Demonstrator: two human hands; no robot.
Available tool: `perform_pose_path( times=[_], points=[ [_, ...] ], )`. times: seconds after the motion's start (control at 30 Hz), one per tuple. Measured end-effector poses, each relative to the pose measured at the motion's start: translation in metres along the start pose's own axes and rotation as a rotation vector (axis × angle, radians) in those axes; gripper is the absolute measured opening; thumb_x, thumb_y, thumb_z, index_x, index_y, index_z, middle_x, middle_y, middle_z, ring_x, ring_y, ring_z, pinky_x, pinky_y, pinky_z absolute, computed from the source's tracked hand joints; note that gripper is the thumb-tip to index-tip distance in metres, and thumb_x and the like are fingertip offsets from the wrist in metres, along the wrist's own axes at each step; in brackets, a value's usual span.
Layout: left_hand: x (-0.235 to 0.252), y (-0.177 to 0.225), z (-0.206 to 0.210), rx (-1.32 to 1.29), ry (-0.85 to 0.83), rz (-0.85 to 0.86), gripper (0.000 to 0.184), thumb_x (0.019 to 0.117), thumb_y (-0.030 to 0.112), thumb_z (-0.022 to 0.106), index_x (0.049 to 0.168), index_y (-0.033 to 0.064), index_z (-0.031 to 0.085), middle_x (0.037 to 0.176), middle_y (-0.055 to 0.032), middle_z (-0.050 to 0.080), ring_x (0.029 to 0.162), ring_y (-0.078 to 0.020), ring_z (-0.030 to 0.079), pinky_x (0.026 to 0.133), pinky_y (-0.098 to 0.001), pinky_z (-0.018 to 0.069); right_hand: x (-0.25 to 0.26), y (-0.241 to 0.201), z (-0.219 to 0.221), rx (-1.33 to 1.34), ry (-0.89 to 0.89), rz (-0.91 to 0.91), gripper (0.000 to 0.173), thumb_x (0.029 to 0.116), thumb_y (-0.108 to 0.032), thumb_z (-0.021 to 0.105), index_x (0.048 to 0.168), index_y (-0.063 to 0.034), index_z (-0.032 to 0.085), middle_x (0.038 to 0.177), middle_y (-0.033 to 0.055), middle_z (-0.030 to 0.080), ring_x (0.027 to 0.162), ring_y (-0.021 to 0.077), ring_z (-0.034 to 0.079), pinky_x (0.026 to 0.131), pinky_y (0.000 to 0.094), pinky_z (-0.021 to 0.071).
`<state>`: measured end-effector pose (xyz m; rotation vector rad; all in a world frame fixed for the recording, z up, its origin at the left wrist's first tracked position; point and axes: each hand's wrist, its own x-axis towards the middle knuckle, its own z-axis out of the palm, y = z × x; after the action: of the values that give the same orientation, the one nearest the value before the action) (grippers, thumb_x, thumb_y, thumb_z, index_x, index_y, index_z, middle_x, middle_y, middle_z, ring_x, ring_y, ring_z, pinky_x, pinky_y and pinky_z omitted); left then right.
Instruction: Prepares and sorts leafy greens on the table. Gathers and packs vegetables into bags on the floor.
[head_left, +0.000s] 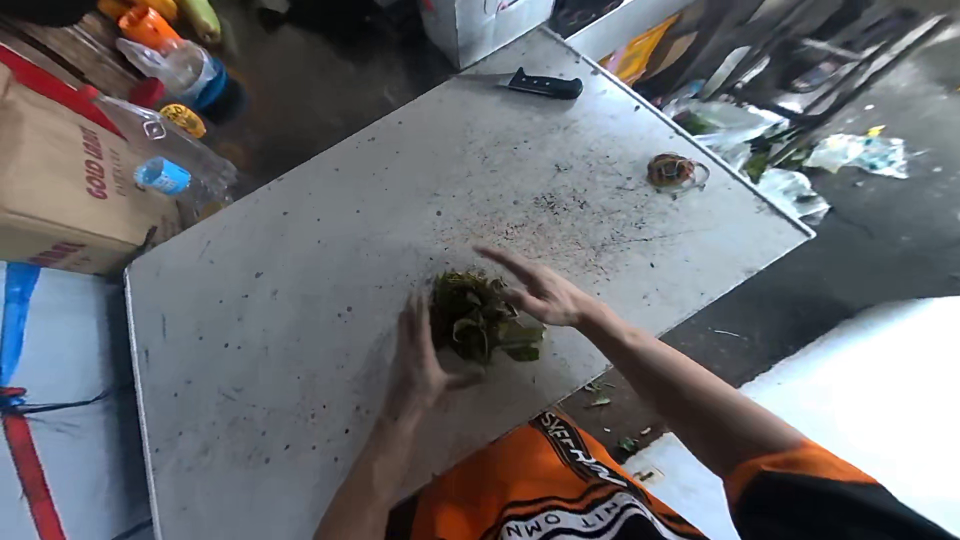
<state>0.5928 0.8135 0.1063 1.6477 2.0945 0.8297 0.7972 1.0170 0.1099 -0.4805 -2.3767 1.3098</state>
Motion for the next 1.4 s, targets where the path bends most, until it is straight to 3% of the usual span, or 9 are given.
perform_pose_path(
  times=[0.1, 0.3, 0.4, 0.5, 0.7, 0.9, 1.03, 1.27, 1.4],
  points=[
    [-0.018, -0.014, -0.013, 0.180, 0.014, -0.090, 0.153, 0.0463, 0.076, 0.087, 0.159, -0.0070, 0.023, 0.162, -0.0346, 0.021, 0.151, -0.0458, 0.027, 0.123, -0.0534, 0.0302, -0.062, 0.003, -0.002, -0.225, 0.252, 0.148, 0.108, 0.0866, -0.082, 0.048, 0.161, -0.0056, 0.029, 0.163, 0.0154, 0.036, 0.150, 0.0271, 0.038, 0.120, 0.0500, 0.0376],
    [0.028, -0.004, 0.014, 0.283, -0.153, -0.042, 0.135, 0.0559, 0.023, 0.094, 0.164, 0.0085, 0.016, 0.167, -0.0315, 0.007, 0.155, -0.0477, 0.010, 0.126, -0.0573, 0.0147, -0.088, -0.020, 0.063, -0.505, 0.318, 0.362, 0.141, 0.0667, -0.089, 0.065, 0.156, 0.0130, 0.024, 0.160, 0.0348, 0.030, 0.149, 0.0453, 0.034, 0.124, 0.0551, 0.0283],
    [0.052, 0.007, 0.026, 0.197, -0.232, 0.076, 0.126, 0.0639, 0.022, 0.091, 0.164, 0.0074, 0.016, 0.168, -0.0287, 0.008, 0.156, -0.0427, 0.011, 0.127, -0.0535, 0.0173, -0.059, -0.026, 0.074, -0.472, 0.289, 0.403, 0.137, 0.0730, -0.091, 0.057, 0.157, 0.0125, 0.023, 0.162, 0.0343, 0.027, 0.152, 0.0436, 0.029, 0.127, 0.0551, 0.0225],
    [0.062, 0.012, 0.038, 0.135, -0.233, 0.198, 0.120, 0.0693, 0.049, 0.087, 0.161, 0.0033, 0.026, 0.165, -0.0245, 0.026, 0.154, -0.0368, 0.023, 0.126, -0.0504, 0.0216, -0.032, -0.025, 0.081, -0.423, 0.309, 0.391, 0.123, 0.0830, -0.084, 0.052, 0.158, 0.0096, 0.025, 0.162, 0.0307, 0.030, 0.153, 0.0382, 0.029, 0.127, 0.0509, 0.0229],
    [0.052, 0.018, 0.044, 0.104, -0.243, 0.178, 0.073, 0.0857, 0.037, 0.074, 0.141, -0.0048, 0.054, 0.155, -0.0243, 0.043, 0.148, -0.0328, 0.038, 0.123, -0.0416, 0.0310, -0.004, -0.022, 0.091, -0.240, 0.343, 0.346, 0.067, 0.1037, -0.048, 0.044, 0.156, -0.0063, 0.041, 0.161, 0.0111, 0.042, 0.153, 0.0201, 0.032, 0.128, 0.0407, 0.0224],
    [0.059, 0.009, 0.067, 0.222, -0.236, 0.120, 0.078, 0.0935, 0.041, 0.065, 0.155, -0.0006, 0.039, 0.164, -0.0221, 0.030, 0.153, -0.0324, 0.027, 0.126, -0.0439, 0.0245, 0.005, -0.032, 0.090, -0.057, 0.370, 0.439, 0.050, 0.1066, -0.032, 0.044, 0.153, -0.0128, 0.047, 0.146, 0.0114, 0.057, 0.136, 0.0246, 0.054, 0.114, 0.0471, 0.0437],
    [0.045, 0.013, 0.079, 0.069, -0.073, 0.176, 0.081, 0.0867, 0.045, 0.072, 0.148, -0.0021, 0.048, 0.159, -0.0251, 0.038, 0.149, -0.0368, 0.035, 0.122, -0.0472, 0.0322, -0.002, -0.044, 0.091, 0.188, 0.459, 0.435, 0.044, 0.1076, -0.024, 0.042, 0.150, -0.0129, 0.051, 0.145, 0.0086, 0.059, 0.131, 0.0198, 0.057, 0.110, 0.0454, 0.0464],
    [0.024, 0.044, 0.094, -0.597, 0.141, -0.018, 0.073, 0.0841, 0.005, 0.067, 0.151, -0.0080, 0.040, 0.163, -0.0221, 0.032, 0.151, -0.0260, 0.033, 0.123, -0.0372, 0.0314, -0.008, -0.041, 0.109, 0.841, 0.667, 0.330, 0.046, 0.1055, -0.026, 0.035, 0.143, -0.0130, 0.059, 0.130, 0.0039, 0.067, 0.106, 0.0105, 0.065, 0.090, 0.0325, 0.0549],
    [0.029, 0.076, 0.096, -0.758, 0.204, -0.009, 0.066, 0.0891, -0.004, 0.051, 0.154, -0.0051, 0.038, 0.163, -0.0188, 0.033, 0.149, -0.0220, 0.035, 0.121, -0.0343, 0.0336, -0.012, -0.041, 0.101, 1.108, 0.815, 0.360, 0.046, 0.1076, -0.023, 0.031, 0.139, -0.0084, 0.062, 0.128, 0.0061, 0.069, 0.111, 0.0120, 0.066, 0.095, 0.0330, 0.0541]
  ],
)
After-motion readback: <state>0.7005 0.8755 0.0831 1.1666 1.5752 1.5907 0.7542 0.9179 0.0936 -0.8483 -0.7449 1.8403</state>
